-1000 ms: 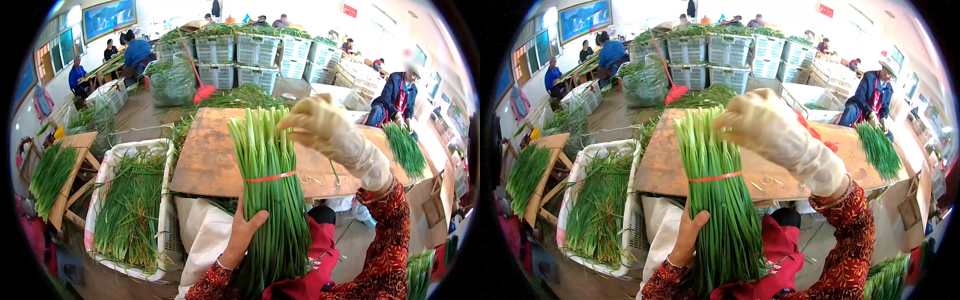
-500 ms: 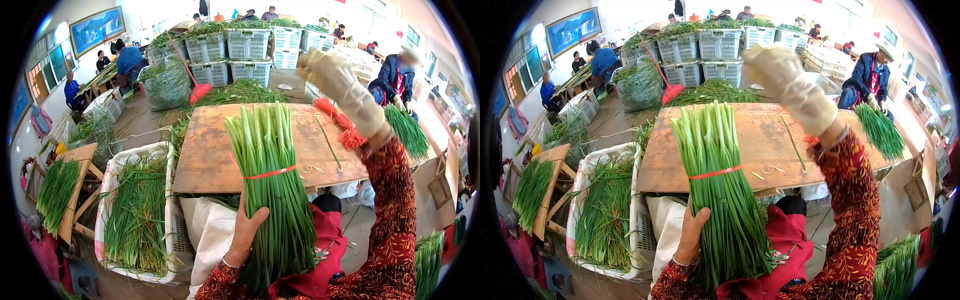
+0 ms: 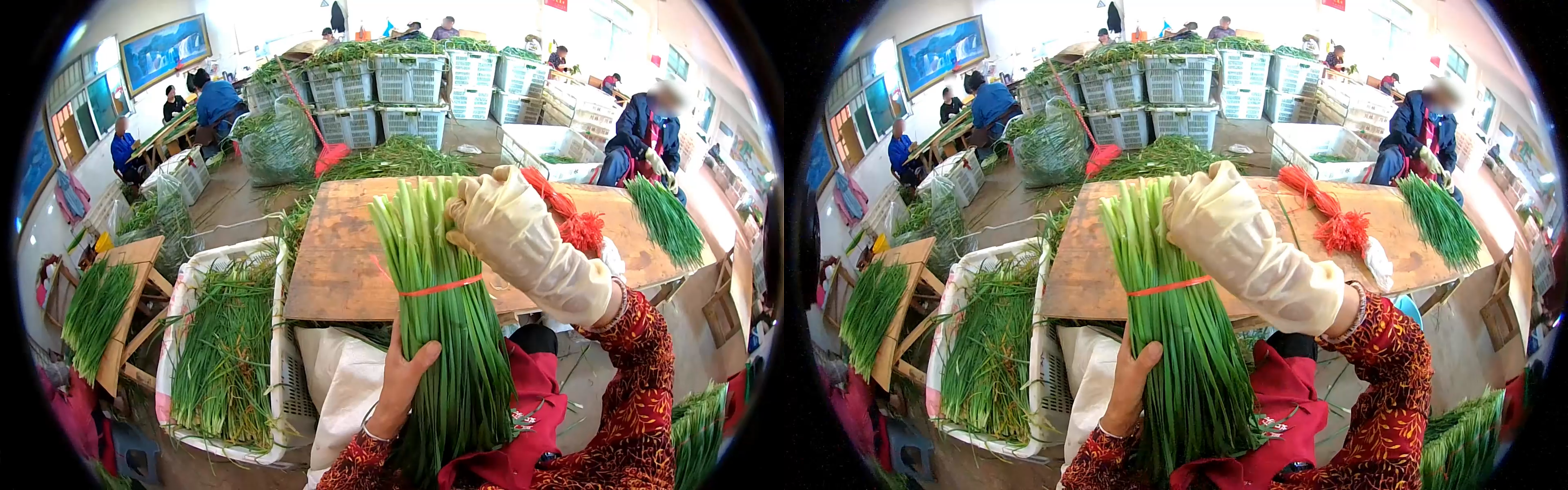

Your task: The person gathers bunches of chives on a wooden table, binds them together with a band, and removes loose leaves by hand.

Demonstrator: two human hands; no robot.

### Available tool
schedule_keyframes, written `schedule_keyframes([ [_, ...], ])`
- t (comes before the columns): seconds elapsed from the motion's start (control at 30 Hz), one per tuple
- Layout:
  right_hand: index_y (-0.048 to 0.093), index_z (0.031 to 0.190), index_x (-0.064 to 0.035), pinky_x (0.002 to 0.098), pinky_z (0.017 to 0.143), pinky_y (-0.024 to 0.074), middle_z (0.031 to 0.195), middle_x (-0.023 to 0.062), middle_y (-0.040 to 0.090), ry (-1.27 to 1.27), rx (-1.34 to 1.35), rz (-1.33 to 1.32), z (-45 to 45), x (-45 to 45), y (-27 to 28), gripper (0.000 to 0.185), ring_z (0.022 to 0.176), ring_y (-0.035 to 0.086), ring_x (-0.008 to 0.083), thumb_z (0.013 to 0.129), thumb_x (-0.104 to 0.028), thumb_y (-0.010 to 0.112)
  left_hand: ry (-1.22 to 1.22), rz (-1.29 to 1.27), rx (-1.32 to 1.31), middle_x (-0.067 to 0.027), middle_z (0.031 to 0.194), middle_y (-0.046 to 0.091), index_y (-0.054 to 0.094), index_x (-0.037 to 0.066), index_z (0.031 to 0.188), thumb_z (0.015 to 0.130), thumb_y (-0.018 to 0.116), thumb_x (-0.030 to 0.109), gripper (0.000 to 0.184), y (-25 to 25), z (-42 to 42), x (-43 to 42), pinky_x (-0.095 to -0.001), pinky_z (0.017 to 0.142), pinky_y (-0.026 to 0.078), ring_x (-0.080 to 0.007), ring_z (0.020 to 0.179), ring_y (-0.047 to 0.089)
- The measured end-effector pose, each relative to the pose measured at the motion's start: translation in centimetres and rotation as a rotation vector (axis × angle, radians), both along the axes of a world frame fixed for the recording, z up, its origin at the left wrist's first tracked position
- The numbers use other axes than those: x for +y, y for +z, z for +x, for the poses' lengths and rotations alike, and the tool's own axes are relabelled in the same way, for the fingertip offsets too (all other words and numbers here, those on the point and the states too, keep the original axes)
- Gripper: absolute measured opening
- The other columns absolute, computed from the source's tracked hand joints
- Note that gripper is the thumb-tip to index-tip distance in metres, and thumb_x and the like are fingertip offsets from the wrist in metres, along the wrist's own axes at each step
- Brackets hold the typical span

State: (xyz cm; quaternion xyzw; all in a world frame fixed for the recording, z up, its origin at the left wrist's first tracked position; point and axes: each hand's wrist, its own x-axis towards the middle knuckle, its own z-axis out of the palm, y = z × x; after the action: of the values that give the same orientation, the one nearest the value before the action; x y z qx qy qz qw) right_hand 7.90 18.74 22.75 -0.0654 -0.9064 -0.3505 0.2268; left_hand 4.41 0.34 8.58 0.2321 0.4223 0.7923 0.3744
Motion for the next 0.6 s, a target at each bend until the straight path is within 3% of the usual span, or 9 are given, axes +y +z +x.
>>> schedule_keyframes([
  [0.13,0.053,0.067,-0.0104,0.0358,0.061,0.0449,0.065,0.005,0.05,-0.038,-0.076,0.259,-0.6,0.3,0.5,0.012,0.062,0.053,0.0233,0.072,-0.019,0.059,0.0,-0.033,0.004,-0.0098,0.123,0.048,0.022,0.0,0.14,0.078,0.07,0.019,0.08,0.0,0.2,0.0,-0.0281,0.092,0.041,-0.0155,0.107,0.049],
  [0.17,0.053,0.069,-0.0092,0.0354,0.052,0.0448,0.064,0.0049,0.05,-0.055,0.04,0.143,-1.0,0.8,1.7,0.009,0.06,0.053,0.0216,0.074,-0.015,0.057,0.001,-0.042,0.013,-0.0101,0.124,0.048,0.021,0.0,0.14,0.078,0.07,0.018,0.081,0.2,0.2,-0.1,-0.0282,0.093,0.04,-0.0156,0.107,0.049],
  [0.2,0.053,0.071,-0.0082,0.0343,0.048,0.0444,0.067,0.0054,0.051,-0.199,0.178,0.243,-1.2,1.6,2.7,0.009,0.059,0.054,0.0215,0.076,-0.014,0.058,0.001,-0.052,0.021,-0.0104,0.124,0.047,0.02,-0.001,0.14,0.078,0.07,0.018,0.082,0.3,0.1,-0.1,-0.0284,0.093,0.04,-0.0158,0.108,0.049],
  [0.27,0.057,0.079,-0.0094,0.0341,0.049,0.0452,0.072,0.0046,0.052,-0.086,0.349,0.029,-1.5,4.6,4.9,0.012,0.063,0.054,0.0221,0.078,-0.021,0.061,-0.015,-0.044,0.031,-0.0108,0.125,0.047,0.018,-0.001,0.141,0.078,0.07,0.017,0.084,0.1,0.2,-0.2,-0.0285,0.093,0.04,-0.0161,0.109,0.048],
  [0.33,0.06,0.083,-0.0119,0.0346,0.056,0.046,0.075,0.0035,0.053,-0.06,0.25,0.191,-0.8,4.1,5.5,0.014,0.067,0.055,0.0223,0.079,-0.025,0.062,-0.02,-0.033,0.046,-0.0109,0.126,0.046,0.017,-0.001,0.141,0.078,0.07,0.017,0.085,0.3,0.0,-0.1,-0.0285,0.094,0.04,-0.0163,0.11,0.048],
  [0.4,0.063,0.085,-0.014,0.0357,0.064,0.0458,0.077,0.0026,0.054,0.087,0.08,0.062,0.3,2.2,5.9,0.016,0.07,0.055,0.0229,0.079,-0.028,0.063,-0.021,-0.023,0.053,-0.0109,0.126,0.046,0.016,-0.001,0.141,0.078,0.07,0.016,0.085,0.6,0.1,-0.1,-0.0286,0.094,0.039,-0.0164,0.111,0.048],
  [0.47,0.065,0.086,-0.0157,0.0375,0.072,0.0445,0.079,0.0021,0.054,0.347,-0.157,-0.358,1.1,0.2,5.7,0.017,0.073,0.055,0.0238,0.078,-0.03,0.064,-0.034,-0.009,0.02,-0.0109,0.126,0.046,0.016,-0.001,0.141,0.078,0.07,0.015,0.085,0.8,0.3,-0.1,-0.0287,0.095,0.039,-0.0164,0.111,0.048],
  [0.5,0.066,0.084,-0.0158,0.0392,0.078,0.0417,0.08,0.0024,0.056,0.284,-0.208,-0.393,1.1,-0.6,5.5,0.016,0.073,0.055,0.0252,0.076,-0.03,0.066,-0.041,-0.004,0.005,-0.0109,0.126,0.046,0.015,-0.001,0.142,0.078,0.07,0.015,0.085,0.9,0.3,-0.1,-0.0287,0.095,0.039,-0.0164,0.111,0.048],
  [0.6,0.067,0.084,-0.0161,0.0398,0.077,0.0411,0.08,0.0032,0.057,0.173,-0.279,-0.379,0.4,-0.8,5.2,0.017,0.075,0.056,0.026,0.074,-0.03,0.067,-0.047,-0.012,0.021,-0.0107,0.126,0.046,0.015,-0.001,0.141,0.079,0.069,0.013,0.084,0.6,0.3,-0.1,-0.0288,0.095,0.039,-0.0163,0.111,0.047],
])
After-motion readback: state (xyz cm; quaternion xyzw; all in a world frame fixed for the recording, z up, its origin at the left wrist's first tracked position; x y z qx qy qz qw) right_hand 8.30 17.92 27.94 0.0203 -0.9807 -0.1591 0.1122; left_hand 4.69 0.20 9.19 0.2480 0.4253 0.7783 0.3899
